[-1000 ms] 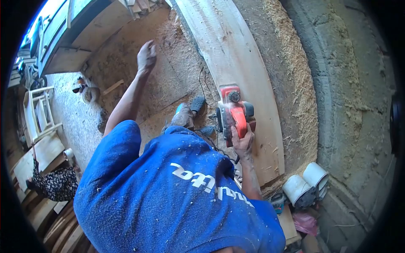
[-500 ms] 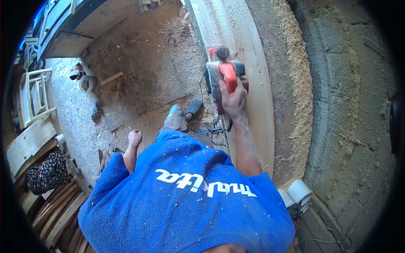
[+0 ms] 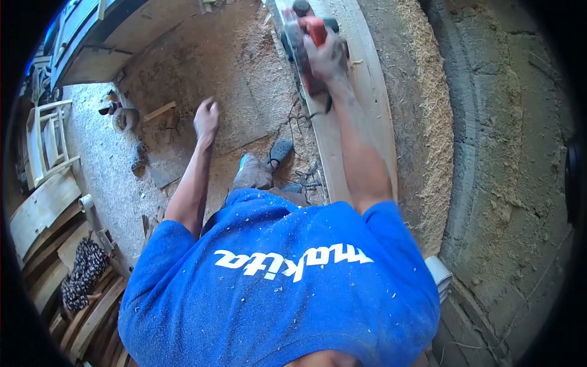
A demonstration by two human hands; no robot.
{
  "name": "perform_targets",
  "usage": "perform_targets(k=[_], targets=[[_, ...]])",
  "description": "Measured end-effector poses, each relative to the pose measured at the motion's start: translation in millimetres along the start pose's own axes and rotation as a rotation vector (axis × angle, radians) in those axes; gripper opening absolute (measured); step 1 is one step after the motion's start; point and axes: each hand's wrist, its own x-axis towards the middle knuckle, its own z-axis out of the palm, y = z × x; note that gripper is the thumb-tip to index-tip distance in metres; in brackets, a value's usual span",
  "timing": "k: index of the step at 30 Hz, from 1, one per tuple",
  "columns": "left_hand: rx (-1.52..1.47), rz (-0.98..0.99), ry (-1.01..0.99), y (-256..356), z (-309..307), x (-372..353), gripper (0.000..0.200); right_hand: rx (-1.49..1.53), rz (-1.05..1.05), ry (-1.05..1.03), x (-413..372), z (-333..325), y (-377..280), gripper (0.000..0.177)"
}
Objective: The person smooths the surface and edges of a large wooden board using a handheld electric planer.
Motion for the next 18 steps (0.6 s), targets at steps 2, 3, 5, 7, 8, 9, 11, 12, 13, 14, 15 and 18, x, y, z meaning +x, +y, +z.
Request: perform_targets(k=[2,3,5,7,8,9,11,12,13,14,15,18], targets=[[-0.162,0.082,0.009,99,24,30,0.040,0.074,0.074,-0.041,-54,-31,-3,0.049],[-0.206,0.186,0.012,137,41,43,0.042,0.106,0.127,-0.040,-89,-52,-13,0.054],[-0.291,0.342,0.026,198,80,73,0.049,0.161,0.279,0.017,-165,-88,-34,0.049],[-0.228,0.489,0.119,240,117,107,0.053,0.126,0.459,0.031,-249,-123,-53,0.046],[-0.139,0.539,0.172,252,133,124,0.055,0.087,0.497,0.033,-286,-140,-65,0.046],[-0.137,0.540,0.165,257,148,133,0.055,0.102,0.598,0.015,-329,-156,-74,0.044],[0.026,0.456,0.291,264,171,148,0.056,0.125,0.698,0.001,-366,-164,-73,0.042],[0.034,0.457,0.280,261,177,149,0.056,0.113,0.774,-0.027,-377,-166,-74,0.039],[-0.076,0.458,0.271,255,179,152,0.056,0.104,0.844,-0.058,-385,-166,-71,0.035],[-0.182,0.458,0.256,249,178,153,0.057,0.113,0.857,-0.060,-378,-161,-72,0.035],[-0.177,0.476,0.271,244,184,158,0.056,0.150,0.846,-0.044,-355,-151,-68,0.036],[-0.218,0.389,0.208,253,173,149,0.056,0.168,0.547,0.043,-259,-131,-57,0.037]])
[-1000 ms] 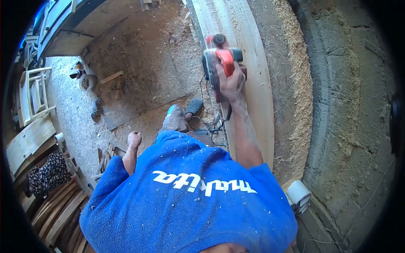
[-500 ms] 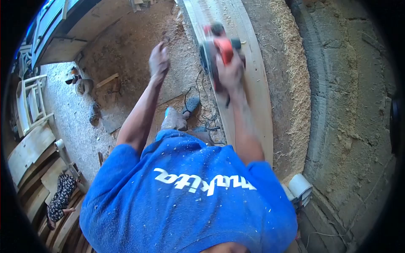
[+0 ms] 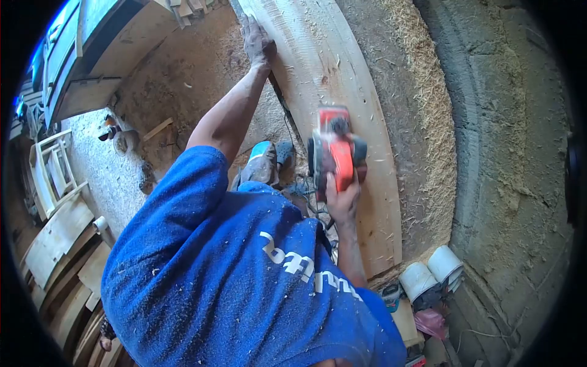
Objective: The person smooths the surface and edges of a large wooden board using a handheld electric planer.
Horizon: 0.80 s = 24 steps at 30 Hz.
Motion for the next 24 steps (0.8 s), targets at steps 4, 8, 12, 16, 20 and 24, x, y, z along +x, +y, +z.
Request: perform_targets(k=[4,8,12,16,20,24], targets=[[-0.075,-0.008,0.013,1,-3,3,0.056,-0.039,-0.052,-0.077,80,25,-23,0.039],[-0.154,-0.038,0.117,-3,-1,1,0.054,-0.018,-0.230,-0.011,153,59,-35,0.040],[-0.253,-0.042,0.135,2,-5,0,0.053,-0.045,-0.373,0.022,240,98,-46,0.043],[-0.253,-0.103,0.115,-7,-5,6,0.050,-0.113,-0.353,0.058,293,116,-49,0.050],[-0.551,-0.056,-0.115,-10,-48,7,0.047,-0.080,-0.332,0.079,225,72,-52,0.047],[-0.722,-0.302,-0.159,67,-118,-79,0.039,0.142,-0.300,0.243,124,46,6,0.049]])
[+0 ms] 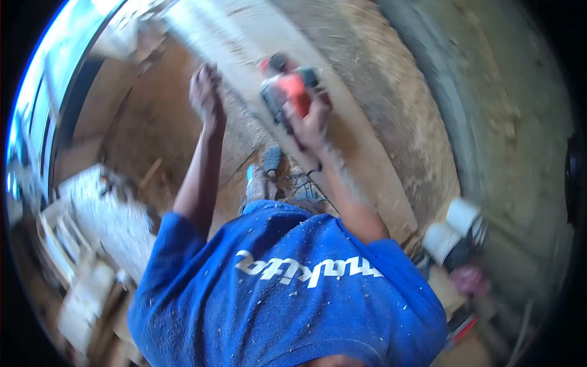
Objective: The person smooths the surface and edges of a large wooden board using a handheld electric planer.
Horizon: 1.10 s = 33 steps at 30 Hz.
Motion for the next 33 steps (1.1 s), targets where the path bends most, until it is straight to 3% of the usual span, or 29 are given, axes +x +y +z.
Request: perform_targets(k=[1,3,4,6,7,8,9,11,13,14,15,17,18,19,20,21,22,24,25,26,28,30,32,33], targets=[[-0.048,-0.011,-0.149,22,6,-43,0.039,-0.111,0.021,-0.023,-19,-16,-10,0.049],[-0.068,-0.281,-0.266,47,28,-134,0.040,-0.150,0.203,-0.026,-53,-39,-23,0.049],[-0.032,-0.357,-0.362,46,34,-174,0.040,-0.039,0.328,-0.014,-70,-47,-26,0.051],[0.173,-0.355,-0.511,54,47,-219,0.042,-0.203,0.147,-0.005,-85,-76,-40,0.056],[0.009,-0.365,-0.529,61,63,-234,0.043,-0.163,0.062,0.068,-97,-93,-40,0.056],[-0.147,-0.373,-0.529,69,74,-245,0.044,-0.113,-0.031,0.129,-107,-106,-39,0.056],[-0.090,-0.320,-0.579,63,76,-241,0.045,-0.166,0.065,0.056,-128,-132,-35,0.051],[-0.070,-0.332,-0.563,56,85,-237,0.040,-0.308,0.246,0.207,-177,-191,-13,0.048],[-0.029,-0.301,-0.639,51,91,-239,0.037,-0.558,0.349,0.368,-248,-291,22,0.046],[-0.025,-0.267,-0.699,54,92,-237,0.035,-0.651,0.544,0.575,-288,-333,27,0.028],[0.074,-0.191,-0.597,31,87,-228,0.033,-0.782,0.612,0.684,-349,-382,52,0.035],[0.039,-0.235,-0.675,27,82,-230,0.032,-0.984,0.830,0.675,-455,-474,73,0.053],[0.005,-0.293,-0.730,38,68,-227,0.031,-1.363,0.946,0.493,-466,-492,38,0.054],[0.074,-0.320,-0.598,93,85,-283,0.032,-1.481,0.915,0.275,-529,-515,74,0.053],[0.247,-0.291,-0.573,128,95,-318,0.037,-1.503,0.710,0.113,-609,-552,142,0.053],[0.350,-0.106,-0.661,117,85,-325,0.038,-1.215,1.247,0.183,-546,-529,79,0.050],[0.087,-0.210,-0.729,110,75,-337,0.040,-1.340,0.988,0.201,-501,-515,29,0.053],[0.356,-0.055,-0.763,109,71,-355,0.036,-1.200,0.885,0.347,-528,-529,73,0.047],[0.489,0.024,-0.770,107,70,-363,0.034,-1.220,0.733,0.364,-535,-536,87,0.046],[0.526,-0.042,-0.771,104,71,-374,0.036,-1.246,0.597,0.406,-542,-550,103,0.044],[0.598,-0.052,-0.772,128,88,-399,0.035,-1.154,0.594,0.365,-495,-546,67,0.041],[0.416,-0.170,-0.763,143,101,-416,0.042,-1.075,0.611,0.334,-434,-532,18,0.038],[0.436,-0.201,-0.716,160,110,-424,0.039,-0.822,0.475,0.265,-380,-521,-10,0.034],[0.384,-0.380,-0.678,165,110,-421,0.038,-0.827,0.384,0.201,-357,-518,-21,0.035]])
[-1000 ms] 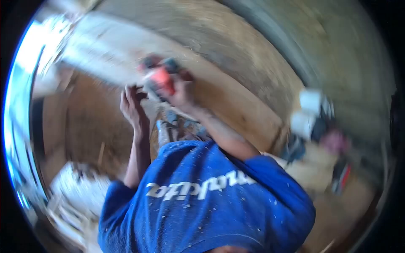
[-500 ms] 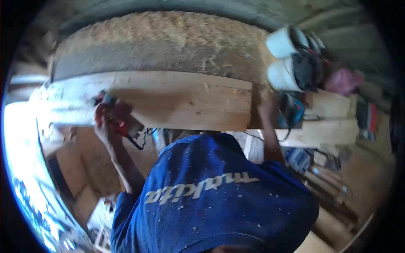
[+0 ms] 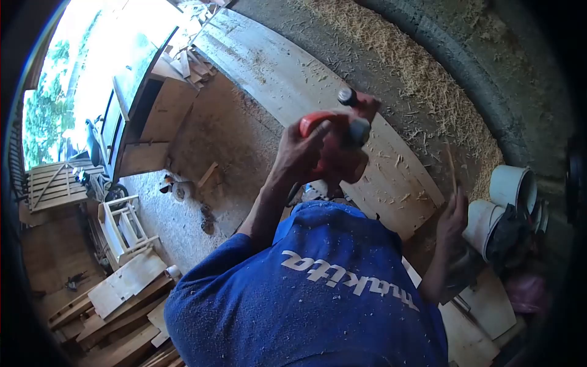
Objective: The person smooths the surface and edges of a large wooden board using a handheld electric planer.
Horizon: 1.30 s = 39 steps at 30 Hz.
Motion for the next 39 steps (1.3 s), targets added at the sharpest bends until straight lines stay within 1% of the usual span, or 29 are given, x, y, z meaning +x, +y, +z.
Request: perform_targets(k=[1,2,5,6,8,9,11,12,14,15,17,19,20,22,23,24,25,26,27,28,29,30,31,32,33,35,36,38,39], targets=[[-0.108,-0.150,-0.011,2,-2,1,0.037,-0.004,-0.105,-0.021,17,-7,-20,0.036],[-0.351,-0.081,-0.016,-4,-3,4,0.034,-0.001,-0.201,-0.038,31,-23,-55,0.036],[-0.589,-0.031,-0.025,0,-25,7,0.036,-0.108,-0.567,-0.037,65,-60,-123,0.042],[-0.588,-0.019,-0.032,2,-35,7,0.036,-0.109,-0.568,-0.023,73,-70,-146,0.042],[-0.678,-0.032,-0.055,3,-55,4,0.041,-0.158,-0.839,0.026,80,-88,-198,0.040],[-0.673,-0.019,-0.061,2,-63,4,0.041,-0.157,-0.838,0.041,81,-93,-224,0.040],[-0.683,0.037,-0.127,-3,-76,1,0.042,-0.329,-1.025,0.108,77,-97,-272,0.030],[-0.683,0.041,-0.135,0,-77,-4,0.042,-0.334,-1.022,0.114,73,-92,-290,0.030],[-0.561,0.107,-0.055,6,-75,-13,0.039,-0.641,-1.020,0.045,66,-82,-321,0.024],[-0.568,0.107,-0.056,4,-77,-13,0.039,-0.648,-1.024,0.045,63,-79,-335,0.024],[-0.554,0.117,-0.027,1,-82,-11,0.036,-0.773,-0.907,-0.188,61,-74,-356,0.039],[-0.552,0.098,-0.070,-11,-99,-4,0.036,-0.713,-0.965,-0.140,65,-66,-354,0.039],[-0.545,0.075,-0.104,-16,-109,-3,0.037,-0.636,-0.958,-0.184,67,-68,-353,0.038],[-0.484,0.278,-0.063,0,-108,-11,0.038,-0.553,-0.971,-0.195,67,-63,-361,0.037],[-0.560,0.404,-0.070,-1,-107,-8,0.036,-0.541,-0.992,-0.173,61,-55,-362,0.038],[-0.542,0.281,-0.095,-1,-117,-8,0.034,-0.545,-0.945,-0.203,63,-45,-372,0.038],[-0.710,0.157,-0.130,9,-119,-21,0.031,-0.553,-0.900,-0.247,64,-36,-381,0.040],[-0.751,0.382,-0.202,-4,-117,-12,0.034,-0.580,-0.910,-0.259,65,-31,-388,0.039],[-0.604,0.365,-0.101,1,-126,-18,0.031,-0.604,-0.919,-0.258,70,-23,-392,0.038],[-0.605,0.377,-0.135,-3,-129,-20,0.030,-0.515,-1.058,-0.162,81,-5,-366,0.035],[-0.589,0.423,-0.062,-14,-123,-15,0.030,-0.422,-1.182,-0.078,97,15,-352,0.032],[-0.555,0.340,0.002,2,-133,-36,0.030,-0.406,-1.280,-0.076,97,20,-376,0.032],[-0.604,0.477,-0.024,-5,-139,-40,0.032,-0.344,-1.224,-0.150,87,17,-393,0.031],[-0.601,0.445,0.007,-13,-143,-46,0.034,-0.297,-1.149,-0.233,79,13,-399,0.030],[-0.589,0.414,0.029,-20,-147,-49,0.036,-0.295,-1.210,-0.239,85,15,-390,0.030],[-0.612,0.442,0.162,-36,-159,-35,0.037,0.191,-1.139,-0.519,108,35,-379,0.033],[-0.617,0.451,0.244,-43,-168,-36,0.037,0.209,-1.202,-0.544,110,43,-382,0.033],[-0.562,0.498,0.369,-43,-177,-57,0.036,0.089,-1.278,-0.291,107,50,-384,0.037],[-0.488,0.531,0.419,-38,-179,-67,0.034,0.094,-1.312,-0.308,99,56,-396,0.037]])
